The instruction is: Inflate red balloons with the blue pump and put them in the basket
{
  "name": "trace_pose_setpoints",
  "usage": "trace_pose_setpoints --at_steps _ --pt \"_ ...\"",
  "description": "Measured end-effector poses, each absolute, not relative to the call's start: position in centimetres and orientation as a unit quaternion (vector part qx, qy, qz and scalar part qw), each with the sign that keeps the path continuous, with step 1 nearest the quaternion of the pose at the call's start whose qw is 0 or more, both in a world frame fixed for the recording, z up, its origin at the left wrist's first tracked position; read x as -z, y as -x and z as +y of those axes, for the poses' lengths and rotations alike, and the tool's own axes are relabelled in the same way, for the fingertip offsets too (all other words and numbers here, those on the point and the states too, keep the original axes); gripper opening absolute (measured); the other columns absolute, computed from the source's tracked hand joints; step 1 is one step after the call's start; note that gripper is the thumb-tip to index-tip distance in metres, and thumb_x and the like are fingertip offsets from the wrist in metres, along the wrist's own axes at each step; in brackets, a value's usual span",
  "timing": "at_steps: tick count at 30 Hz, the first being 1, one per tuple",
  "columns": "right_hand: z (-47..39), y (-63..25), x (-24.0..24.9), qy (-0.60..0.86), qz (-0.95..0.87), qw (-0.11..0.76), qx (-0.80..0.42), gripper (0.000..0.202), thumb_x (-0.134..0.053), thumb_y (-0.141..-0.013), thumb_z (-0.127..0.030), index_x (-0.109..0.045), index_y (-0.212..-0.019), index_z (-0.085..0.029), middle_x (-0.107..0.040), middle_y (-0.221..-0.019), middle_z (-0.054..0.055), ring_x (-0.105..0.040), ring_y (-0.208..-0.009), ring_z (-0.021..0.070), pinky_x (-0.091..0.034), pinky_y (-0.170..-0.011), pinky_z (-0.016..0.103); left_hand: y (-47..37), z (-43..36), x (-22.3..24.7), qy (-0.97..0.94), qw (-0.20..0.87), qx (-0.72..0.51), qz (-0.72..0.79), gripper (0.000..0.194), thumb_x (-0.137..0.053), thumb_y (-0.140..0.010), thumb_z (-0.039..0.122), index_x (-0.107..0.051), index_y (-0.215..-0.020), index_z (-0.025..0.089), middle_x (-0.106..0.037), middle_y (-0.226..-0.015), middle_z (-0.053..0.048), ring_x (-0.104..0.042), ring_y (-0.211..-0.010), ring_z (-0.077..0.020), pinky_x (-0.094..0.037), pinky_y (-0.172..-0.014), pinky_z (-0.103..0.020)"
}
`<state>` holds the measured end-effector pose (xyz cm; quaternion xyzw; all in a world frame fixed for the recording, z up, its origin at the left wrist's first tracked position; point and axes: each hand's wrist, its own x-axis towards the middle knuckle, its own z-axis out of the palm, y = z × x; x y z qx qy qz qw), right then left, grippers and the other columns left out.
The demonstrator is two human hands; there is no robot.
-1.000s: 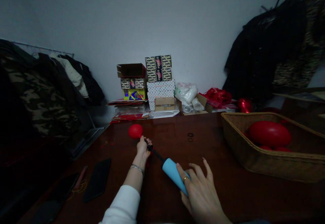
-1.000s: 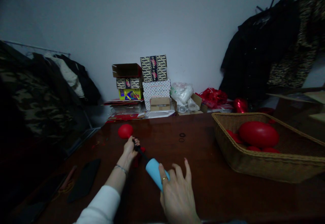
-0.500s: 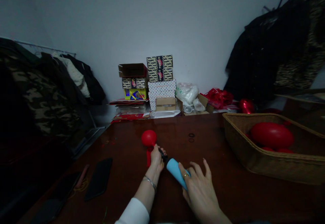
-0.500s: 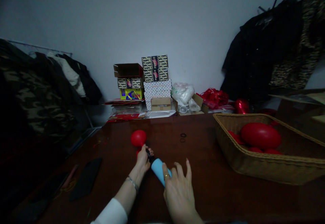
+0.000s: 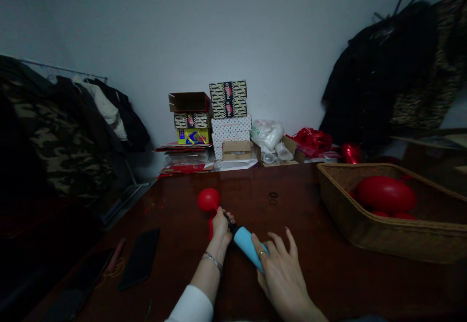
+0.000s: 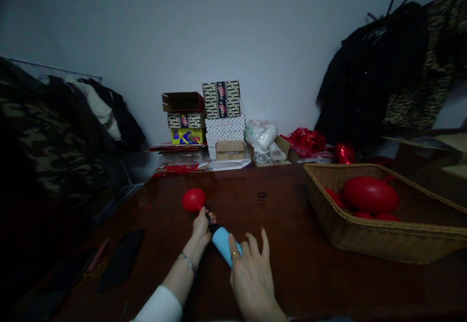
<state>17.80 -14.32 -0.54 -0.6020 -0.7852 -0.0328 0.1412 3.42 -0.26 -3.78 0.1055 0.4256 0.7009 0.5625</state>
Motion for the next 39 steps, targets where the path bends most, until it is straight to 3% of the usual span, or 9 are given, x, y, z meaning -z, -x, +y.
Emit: trace_pose_setpoints --at_steps 15,29,39 --pt "-15.1 -18.7 -0.2 0.571 -0.796 0.195 0.056 0.057 -0.059 -0.074 -0.030 -0.049 -0.130 -0.028 -0.067 -0.100 0.004 -0.050 -0.112 0.0256 0.001 -0.109 0.050 2.6 2.7 2.0 -0.091 0.552 -0.729 0.394 0.023 -0.043 -0.091 0.022 -0.039 -0.068 0.018 -0.038 -0.049 0.007 -0.036 -0.034 -0.0044 -0.026 -0.035 -0.013" --pt "-14.2 -18.4 -0.2 0.611 -0.778 0.136 0.048 0.055 -0.055 -0.077 -0.023 -0.048 -0.131 -0.025 -0.065 -0.106 0.007 -0.046 -0.118 0.0260 -0.001 -0.109 0.051 -4.6 -1.0 3.7 -0.111 0.586 -0.684 0.420 0.023 -0.043 -0.092 0.027 -0.042 -0.070 0.018 -0.043 -0.048 0.004 -0.041 -0.036 -0.0073 -0.032 -0.038 -0.018" --pt "-14.2 -17.7 0.8 0.599 -0.782 0.159 0.057 0.055 -0.055 -0.078 -0.024 -0.046 -0.132 -0.025 -0.066 -0.106 0.007 -0.046 -0.118 0.0265 0.000 -0.109 0.052 -4.1 -0.8 4.2 -0.117 0.571 -0.690 0.429 0.026 -0.047 -0.090 0.030 -0.040 -0.068 0.018 -0.041 -0.046 0.006 -0.039 -0.034 -0.0068 -0.030 -0.036 -0.017"
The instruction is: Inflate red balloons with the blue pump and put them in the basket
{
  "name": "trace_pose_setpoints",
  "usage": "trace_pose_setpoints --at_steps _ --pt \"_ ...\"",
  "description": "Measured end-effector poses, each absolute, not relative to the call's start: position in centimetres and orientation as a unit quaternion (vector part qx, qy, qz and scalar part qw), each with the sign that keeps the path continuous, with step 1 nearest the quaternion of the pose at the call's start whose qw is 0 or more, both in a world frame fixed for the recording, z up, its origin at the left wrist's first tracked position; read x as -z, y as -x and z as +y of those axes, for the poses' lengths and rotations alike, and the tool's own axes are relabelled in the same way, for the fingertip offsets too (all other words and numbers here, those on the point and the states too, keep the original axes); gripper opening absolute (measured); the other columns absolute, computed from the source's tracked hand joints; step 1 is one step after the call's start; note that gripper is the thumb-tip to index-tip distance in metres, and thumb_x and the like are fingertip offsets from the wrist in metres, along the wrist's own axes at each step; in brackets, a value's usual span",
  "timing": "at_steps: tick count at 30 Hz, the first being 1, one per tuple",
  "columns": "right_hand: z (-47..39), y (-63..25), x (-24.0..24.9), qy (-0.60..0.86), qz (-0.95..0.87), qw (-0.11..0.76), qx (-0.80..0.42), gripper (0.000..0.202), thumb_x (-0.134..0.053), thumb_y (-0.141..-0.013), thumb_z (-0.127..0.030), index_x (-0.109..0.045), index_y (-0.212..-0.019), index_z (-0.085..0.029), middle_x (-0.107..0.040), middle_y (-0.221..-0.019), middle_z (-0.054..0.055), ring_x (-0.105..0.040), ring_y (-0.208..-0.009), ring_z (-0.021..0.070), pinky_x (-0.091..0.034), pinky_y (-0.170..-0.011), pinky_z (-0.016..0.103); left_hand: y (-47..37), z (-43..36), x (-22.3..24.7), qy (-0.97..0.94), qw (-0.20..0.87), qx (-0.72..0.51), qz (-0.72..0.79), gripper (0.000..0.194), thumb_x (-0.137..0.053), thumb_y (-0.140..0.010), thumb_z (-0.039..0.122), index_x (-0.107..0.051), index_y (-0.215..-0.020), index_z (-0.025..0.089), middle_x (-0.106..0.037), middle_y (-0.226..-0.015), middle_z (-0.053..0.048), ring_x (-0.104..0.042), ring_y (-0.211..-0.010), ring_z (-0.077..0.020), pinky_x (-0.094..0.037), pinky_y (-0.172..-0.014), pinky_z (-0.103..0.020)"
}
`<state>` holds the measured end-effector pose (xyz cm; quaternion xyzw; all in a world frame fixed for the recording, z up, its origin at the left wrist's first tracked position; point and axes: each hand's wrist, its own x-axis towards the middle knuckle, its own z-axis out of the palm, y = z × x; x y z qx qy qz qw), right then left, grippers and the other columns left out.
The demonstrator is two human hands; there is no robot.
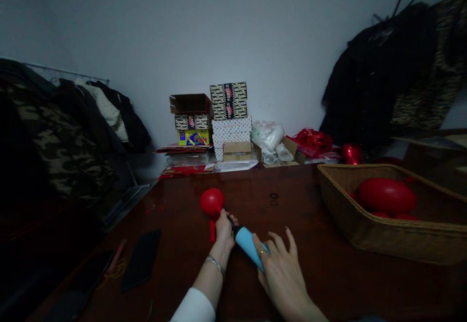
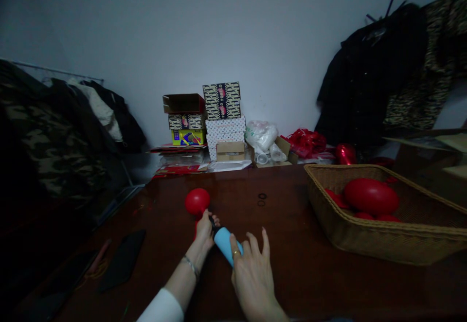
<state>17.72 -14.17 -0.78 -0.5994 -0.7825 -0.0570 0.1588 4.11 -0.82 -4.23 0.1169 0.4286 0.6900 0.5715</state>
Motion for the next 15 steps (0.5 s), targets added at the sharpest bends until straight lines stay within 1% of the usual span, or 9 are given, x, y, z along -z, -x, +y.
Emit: trace_pose_setpoints --at_steps 3,6,12,15 --pt "-14.3 -17.6 0.7 0.594 -0.787 0.161 0.051 0.054 -0.054 -0.079 -0.025 -0.046 -0.132 -0.025 -0.066 -0.105 0.007 -0.047 -0.117 0.0266 0.000 -0.109 0.052 -3.5 -0.2 4.4 -0.115 0.569 -0.696 0.423 0.025 -0.049 -0.089 0.031 -0.041 -0.069 0.018 -0.040 -0.047 0.006 -0.039 -0.034 -0.0065 -0.029 -0.036 -0.016" --pt "-14.5 -18.0 0.1 0.592 -0.789 0.159 0.037 0.054 -0.055 -0.079 -0.026 -0.047 -0.132 -0.025 -0.066 -0.104 0.006 -0.047 -0.116 0.0268 0.001 -0.109 0.051 -2.5 0.6 4.3 -0.110 0.559 -0.708 0.418 0.024 -0.046 -0.090 0.028 -0.041 -0.069 0.018 -0.040 -0.047 0.006 -0.038 -0.034 -0.0061 -0.028 -0.036 -0.016" --pt "-15.1 -19.8 -1.3 0.574 -0.801 0.168 -0.016 0.063 -0.062 -0.073 -0.032 -0.045 -0.133 -0.027 -0.066 -0.101 0.003 -0.048 -0.113 0.0250 0.000 -0.109 0.047 0.8 2.0 3.0 -0.104 0.545 -0.718 0.419 0.024 -0.041 -0.092 0.024 -0.040 -0.069 0.018 -0.038 -0.047 0.006 -0.037 -0.034 -0.0058 -0.028 -0.037 -0.016" --pt "-15.2 -20.4 -1.4 0.567 -0.804 0.178 -0.020 0.064 -0.063 -0.071 -0.034 -0.046 -0.132 -0.028 -0.066 -0.100 0.003 -0.048 -0.112 0.0247 -0.001 -0.109 0.047 1.6 2.3 2.4 -0.097 0.548 -0.721 0.412 0.024 -0.039 -0.093 0.024 -0.040 -0.069 0.018 -0.039 -0.048 0.006 -0.037 -0.035 -0.0055 -0.028 -0.037 -0.015"
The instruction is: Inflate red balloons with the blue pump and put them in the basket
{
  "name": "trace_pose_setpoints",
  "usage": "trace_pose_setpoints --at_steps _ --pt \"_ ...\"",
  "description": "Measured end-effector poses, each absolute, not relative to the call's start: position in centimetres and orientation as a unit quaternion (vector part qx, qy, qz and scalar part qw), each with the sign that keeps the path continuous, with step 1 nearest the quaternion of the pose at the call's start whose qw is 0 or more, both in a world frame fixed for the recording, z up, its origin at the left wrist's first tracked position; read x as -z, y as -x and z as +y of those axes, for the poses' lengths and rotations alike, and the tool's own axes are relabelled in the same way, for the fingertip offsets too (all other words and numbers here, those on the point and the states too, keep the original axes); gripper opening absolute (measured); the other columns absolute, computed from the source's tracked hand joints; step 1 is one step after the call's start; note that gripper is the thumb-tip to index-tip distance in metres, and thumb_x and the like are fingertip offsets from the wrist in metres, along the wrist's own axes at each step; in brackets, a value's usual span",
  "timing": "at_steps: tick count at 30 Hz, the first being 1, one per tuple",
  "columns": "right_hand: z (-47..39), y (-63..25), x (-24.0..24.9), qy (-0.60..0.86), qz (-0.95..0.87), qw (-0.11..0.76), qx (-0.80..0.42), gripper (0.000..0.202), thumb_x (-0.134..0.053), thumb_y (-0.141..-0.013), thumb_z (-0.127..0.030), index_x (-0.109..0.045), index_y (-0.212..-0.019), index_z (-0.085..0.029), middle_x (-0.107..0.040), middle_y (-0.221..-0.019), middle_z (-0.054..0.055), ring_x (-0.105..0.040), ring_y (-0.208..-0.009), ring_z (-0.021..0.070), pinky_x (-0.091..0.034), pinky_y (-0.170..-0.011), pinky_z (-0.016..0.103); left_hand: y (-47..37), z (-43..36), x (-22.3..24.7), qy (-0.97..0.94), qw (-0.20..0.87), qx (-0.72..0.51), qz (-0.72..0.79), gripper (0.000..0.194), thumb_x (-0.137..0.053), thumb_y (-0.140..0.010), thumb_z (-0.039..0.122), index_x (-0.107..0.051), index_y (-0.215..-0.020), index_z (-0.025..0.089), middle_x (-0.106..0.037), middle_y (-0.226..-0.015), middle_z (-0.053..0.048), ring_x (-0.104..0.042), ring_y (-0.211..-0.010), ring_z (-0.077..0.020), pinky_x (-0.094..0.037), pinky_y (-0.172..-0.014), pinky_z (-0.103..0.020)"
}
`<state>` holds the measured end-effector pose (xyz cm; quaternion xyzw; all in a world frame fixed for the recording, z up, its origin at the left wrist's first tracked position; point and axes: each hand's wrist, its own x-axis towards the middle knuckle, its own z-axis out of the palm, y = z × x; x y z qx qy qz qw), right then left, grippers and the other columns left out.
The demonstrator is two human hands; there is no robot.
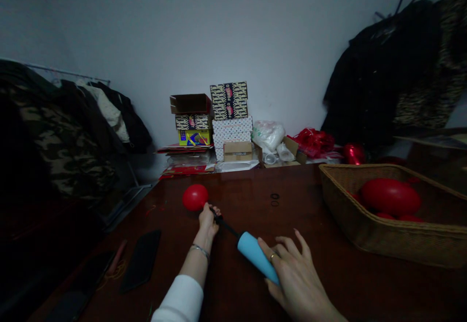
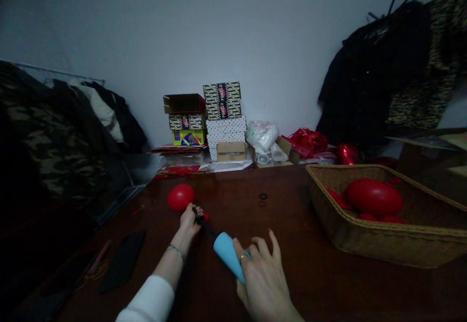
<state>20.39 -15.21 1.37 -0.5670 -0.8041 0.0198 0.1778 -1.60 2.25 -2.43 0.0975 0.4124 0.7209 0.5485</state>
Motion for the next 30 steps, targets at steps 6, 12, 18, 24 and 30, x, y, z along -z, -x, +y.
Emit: trace_pose_setpoints --at_steps 6,12,18,24,30 --pt "-15.0 -20.2 -1.1 0.573 -0.799 0.182 0.031 0.059 -0.062 -0.072 -0.029 -0.050 -0.129 -0.027 -0.067 -0.099 0.004 -0.049 -0.110 0.0255 -0.002 -0.108 0.050 0.0 1.6 2.8 -0.080 0.555 -0.725 0.400 0.024 -0.043 -0.092 0.026 -0.039 -0.070 0.018 -0.039 -0.048 0.006 -0.038 -0.035 -0.0054 -0.029 -0.037 -0.015" --pt "-14.7 -19.3 -0.4 0.594 -0.787 0.161 0.041 0.057 -0.060 -0.074 -0.026 -0.050 -0.130 -0.026 -0.066 -0.101 0.005 -0.048 -0.113 0.0257 -0.001 -0.109 0.049 -2.6 0.4 3.7 -0.098 0.566 -0.709 0.408 0.024 -0.045 -0.091 0.029 -0.040 -0.070 0.019 -0.042 -0.048 0.005 -0.041 -0.035 -0.0071 -0.031 -0.038 -0.017" --pt "-14.2 -18.3 0.3 0.605 -0.778 0.156 0.061 0.053 -0.056 -0.077 -0.023 -0.049 -0.130 -0.025 -0.066 -0.103 0.006 -0.048 -0.115 0.0255 -0.002 -0.109 0.050 -4.7 -1.0 4.2 -0.119 0.591 -0.684 0.409 0.023 -0.045 -0.091 0.029 -0.041 -0.071 0.019 -0.043 -0.048 0.004 -0.042 -0.036 -0.0083 -0.034 -0.039 -0.019" --pt "-14.1 -17.6 0.8 0.600 -0.778 0.171 0.072 0.053 -0.054 -0.080 -0.024 -0.046 -0.132 -0.025 -0.065 -0.106 0.006 -0.047 -0.116 0.0259 -0.001 -0.109 0.051 -4.2 -0.9 3.7 -0.126 0.580 -0.698 0.401 0.025 -0.048 -0.089 0.031 -0.041 -0.069 0.019 -0.041 -0.048 0.006 -0.039 -0.035 -0.0070 -0.031 -0.037 -0.017" --pt "-14.2 -17.4 1.2 0.587 -0.784 0.181 0.092 0.054 -0.056 -0.080 -0.026 -0.044 -0.133 -0.026 -0.065 -0.106 0.005 -0.048 -0.116 0.0259 -0.002 -0.109 0.053 -2.9 -0.2 3.2 -0.113 0.573 -0.712 0.389 0.027 -0.050 -0.088 0.031 -0.039 -0.068 0.019 -0.038 -0.049 0.006 -0.037 -0.035 -0.0057 -0.026 -0.034 -0.015"
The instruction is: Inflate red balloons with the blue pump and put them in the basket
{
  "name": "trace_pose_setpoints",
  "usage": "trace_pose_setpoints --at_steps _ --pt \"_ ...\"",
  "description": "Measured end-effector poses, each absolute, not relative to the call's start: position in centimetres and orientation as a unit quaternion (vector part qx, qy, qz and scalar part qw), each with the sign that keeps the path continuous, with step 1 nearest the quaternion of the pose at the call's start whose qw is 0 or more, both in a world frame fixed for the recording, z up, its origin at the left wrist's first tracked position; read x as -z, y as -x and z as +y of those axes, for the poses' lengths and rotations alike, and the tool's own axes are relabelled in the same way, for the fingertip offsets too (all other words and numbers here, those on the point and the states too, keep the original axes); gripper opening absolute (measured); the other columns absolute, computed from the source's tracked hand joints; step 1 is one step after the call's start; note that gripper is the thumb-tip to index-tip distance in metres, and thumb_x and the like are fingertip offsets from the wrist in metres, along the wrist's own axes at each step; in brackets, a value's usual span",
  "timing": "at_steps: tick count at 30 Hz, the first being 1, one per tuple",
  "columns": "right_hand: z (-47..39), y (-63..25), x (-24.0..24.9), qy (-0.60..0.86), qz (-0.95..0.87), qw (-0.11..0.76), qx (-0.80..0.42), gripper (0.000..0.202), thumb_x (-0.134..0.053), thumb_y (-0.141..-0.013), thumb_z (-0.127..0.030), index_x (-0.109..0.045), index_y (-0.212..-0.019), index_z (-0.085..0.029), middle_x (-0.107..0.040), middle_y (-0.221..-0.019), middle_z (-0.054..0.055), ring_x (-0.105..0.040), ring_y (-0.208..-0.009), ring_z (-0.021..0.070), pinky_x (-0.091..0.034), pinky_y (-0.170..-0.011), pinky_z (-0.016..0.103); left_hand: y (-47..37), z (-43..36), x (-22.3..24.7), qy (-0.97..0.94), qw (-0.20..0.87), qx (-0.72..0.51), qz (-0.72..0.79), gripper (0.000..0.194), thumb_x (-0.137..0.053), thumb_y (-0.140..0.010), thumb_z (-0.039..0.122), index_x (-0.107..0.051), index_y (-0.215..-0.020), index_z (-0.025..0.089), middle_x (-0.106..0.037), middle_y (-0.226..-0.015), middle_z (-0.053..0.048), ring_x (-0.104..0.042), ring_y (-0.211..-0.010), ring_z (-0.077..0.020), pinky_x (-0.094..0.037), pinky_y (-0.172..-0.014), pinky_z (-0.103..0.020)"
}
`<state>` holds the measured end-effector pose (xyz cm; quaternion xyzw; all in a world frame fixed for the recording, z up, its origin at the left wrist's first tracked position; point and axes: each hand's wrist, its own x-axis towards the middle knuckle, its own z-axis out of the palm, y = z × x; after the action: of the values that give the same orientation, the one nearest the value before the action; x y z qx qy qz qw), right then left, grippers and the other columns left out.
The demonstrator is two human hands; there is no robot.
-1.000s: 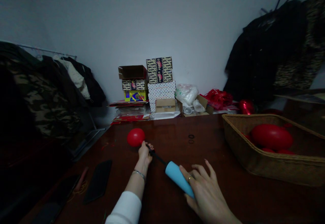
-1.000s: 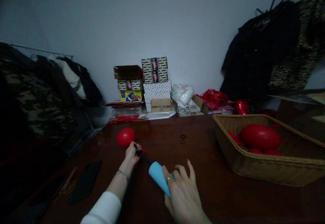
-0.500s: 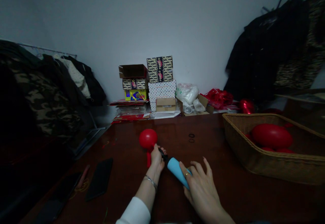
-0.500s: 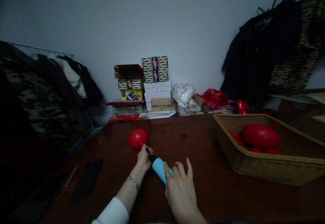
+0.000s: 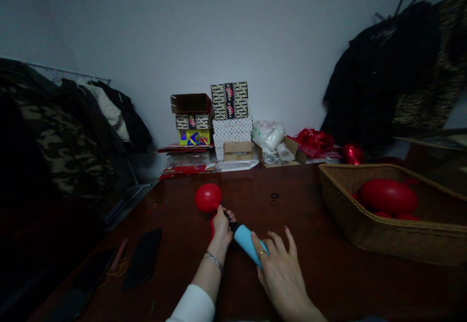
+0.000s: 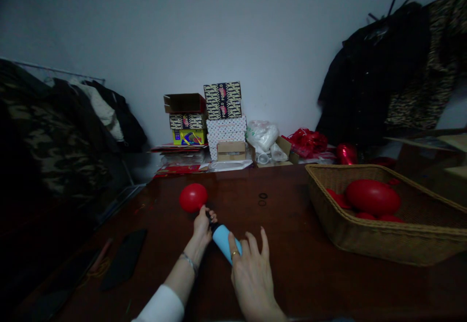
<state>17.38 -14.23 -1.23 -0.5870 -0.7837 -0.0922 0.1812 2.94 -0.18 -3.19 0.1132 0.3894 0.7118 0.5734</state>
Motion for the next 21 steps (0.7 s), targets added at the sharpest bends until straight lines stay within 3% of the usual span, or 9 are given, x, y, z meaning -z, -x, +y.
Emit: trace_pose_setpoints --at_steps 12,21 --pt "-15.6 -18.1 -0.2 0.564 -0.791 0.220 0.093 0.052 -0.059 -0.076 -0.031 -0.051 -0.127 -0.029 -0.067 -0.097 0.003 -0.050 -0.113 0.0267 0.001 -0.110 0.052 2.7 1.7 0.3 -0.100 0.598 -0.741 0.287 0.027 -0.040 -0.093 0.022 -0.038 -0.066 0.018 -0.031 -0.052 0.007 -0.029 -0.036 -0.0028 -0.021 -0.032 -0.012" --pt "-15.2 -18.1 0.0 0.586 -0.783 0.192 0.074 0.055 -0.061 -0.075 -0.029 -0.050 -0.129 -0.028 -0.066 -0.102 0.004 -0.049 -0.115 0.0265 0.000 -0.110 0.052 -0.1 0.3 1.2 -0.080 0.642 -0.723 0.242 0.026 -0.043 -0.092 0.025 -0.037 -0.068 0.018 -0.030 -0.054 0.007 -0.028 -0.037 -0.0027 -0.020 -0.031 -0.012"
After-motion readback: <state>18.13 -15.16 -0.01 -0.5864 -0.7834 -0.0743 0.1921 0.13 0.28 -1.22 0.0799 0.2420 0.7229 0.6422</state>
